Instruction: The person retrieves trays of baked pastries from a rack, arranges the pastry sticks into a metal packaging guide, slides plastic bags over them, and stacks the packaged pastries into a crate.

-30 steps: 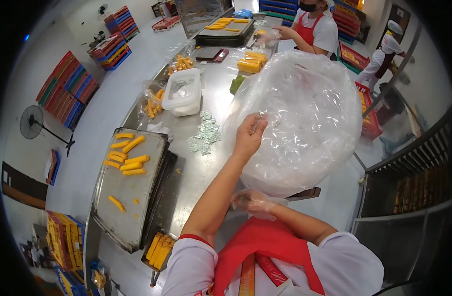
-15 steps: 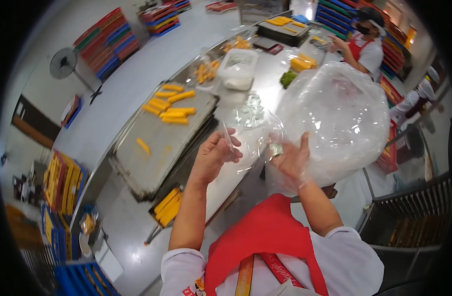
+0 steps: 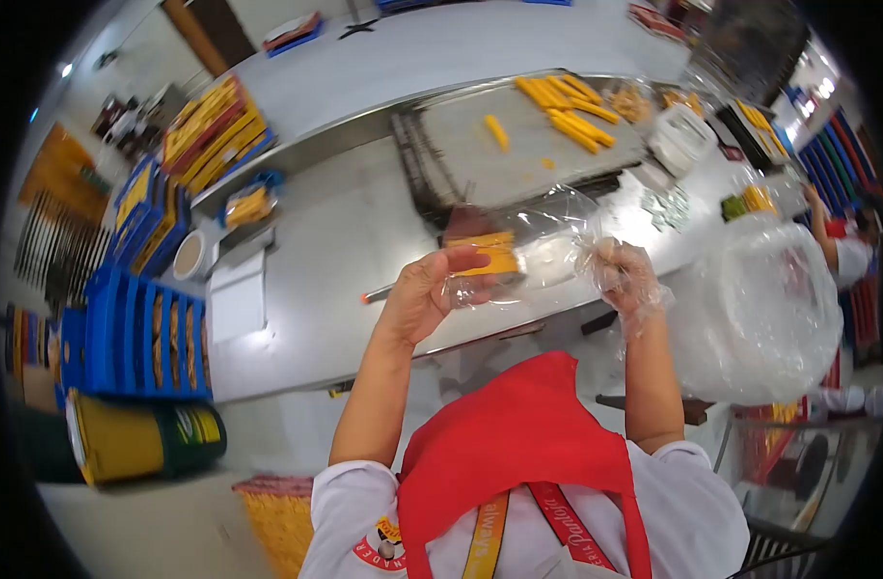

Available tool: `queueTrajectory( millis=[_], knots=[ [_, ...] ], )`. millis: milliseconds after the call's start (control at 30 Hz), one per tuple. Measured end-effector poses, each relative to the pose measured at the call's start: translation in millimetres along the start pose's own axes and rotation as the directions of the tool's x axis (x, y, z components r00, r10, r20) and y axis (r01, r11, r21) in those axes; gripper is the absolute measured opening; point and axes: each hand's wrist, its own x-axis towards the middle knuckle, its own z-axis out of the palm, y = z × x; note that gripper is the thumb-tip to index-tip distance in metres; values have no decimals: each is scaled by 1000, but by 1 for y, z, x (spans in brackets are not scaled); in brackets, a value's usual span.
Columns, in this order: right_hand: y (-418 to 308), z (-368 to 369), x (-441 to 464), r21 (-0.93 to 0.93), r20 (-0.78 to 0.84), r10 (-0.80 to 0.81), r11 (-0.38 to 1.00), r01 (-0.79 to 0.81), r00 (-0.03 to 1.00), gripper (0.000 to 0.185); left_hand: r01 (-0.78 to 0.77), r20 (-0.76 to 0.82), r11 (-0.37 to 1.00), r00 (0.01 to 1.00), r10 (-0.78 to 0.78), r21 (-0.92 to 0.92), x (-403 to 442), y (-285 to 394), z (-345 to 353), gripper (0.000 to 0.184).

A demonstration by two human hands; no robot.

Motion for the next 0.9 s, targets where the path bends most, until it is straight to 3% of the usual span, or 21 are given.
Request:
queueTrajectory(
  millis=[133, 200, 233, 267, 300, 333, 400, 467, 600, 667, 700, 767, 800, 833, 867, 900],
  knots=[
    [37, 32, 9, -66, 9, 30, 997, -29, 1000, 32, -127, -72, 991, 990, 124, -41, -56, 16, -15, 47],
    [30, 71, -7, -103, 34, 79, 992, -76, 996, 26, -239, -387, 921, 853, 351, 309, -74, 19, -17, 40],
    [28, 87, -13, -130, 28, 117, 985, -113, 993, 21, -254, -400, 915, 839, 369, 313, -81, 20, -15, 40],
    [36, 95, -9, -141, 50, 123, 983, -115, 991, 21, -322, -448, 812, 706, 548, 486, -88, 20, -14, 41],
    [47, 100, -3, -80, 40, 141, 987, -138, 989, 21, -343, -450, 679, 547, 706, 649, -95, 22, -15, 42],
    [54, 107, 0, -18, 30, 161, 987, -160, 987, 21, -346, -457, 673, 529, 715, 653, -103, 23, -21, 42],
    [62, 126, -4, -14, 15, 222, 975, -222, 975, 20, -232, -268, 397, 440, 857, 888, -117, 19, -37, 41],
    [70, 142, -3, -18, -35, 312, 950, -313, 949, 18, -169, -252, 343, 404, 879, 924, -129, 17, -48, 38],
    [92, 160, 3, -39, 142, 364, 931, -363, 920, 13, -58, -179, 203, 281, 943, 977, -150, 13, -64, 31],
    [102, 159, 15, -52, 248, 389, 920, -389, 887, 9, -28, -305, 321, 244, 921, 947, -163, 8, -67, 31],
    [112, 163, 24, -22, 319, 382, 918, -396, 868, 6, -48, -426, 450, 247, 870, 892, -170, 9, -65, 30],
    [119, 184, 27, -39, 313, 411, 906, -421, 856, 4, -115, -513, 530, 145, 846, 840, -185, 3, -75, 20],
    [126, 185, 40, -75, 468, 409, 902, -426, 783, 5, -193, -627, 638, 119, 770, 746, -187, -9, -96, 16],
    [134, 191, 49, -97, 604, 397, 898, -430, 691, 7, -182, -793, 813, 186, 580, 553, -209, 7, -76, 15],
    [139, 203, 47, -151, 635, 448, 871, -468, 629, 7, -338, -835, 824, 158, 527, 455, -211, -1, -81, 17],
    [140, 217, 44, -222, 581, 442, 894, -389, 684, 8, -344, -849, 816, 91, 521, 464, -220, -9, -90, 17]
  ],
)
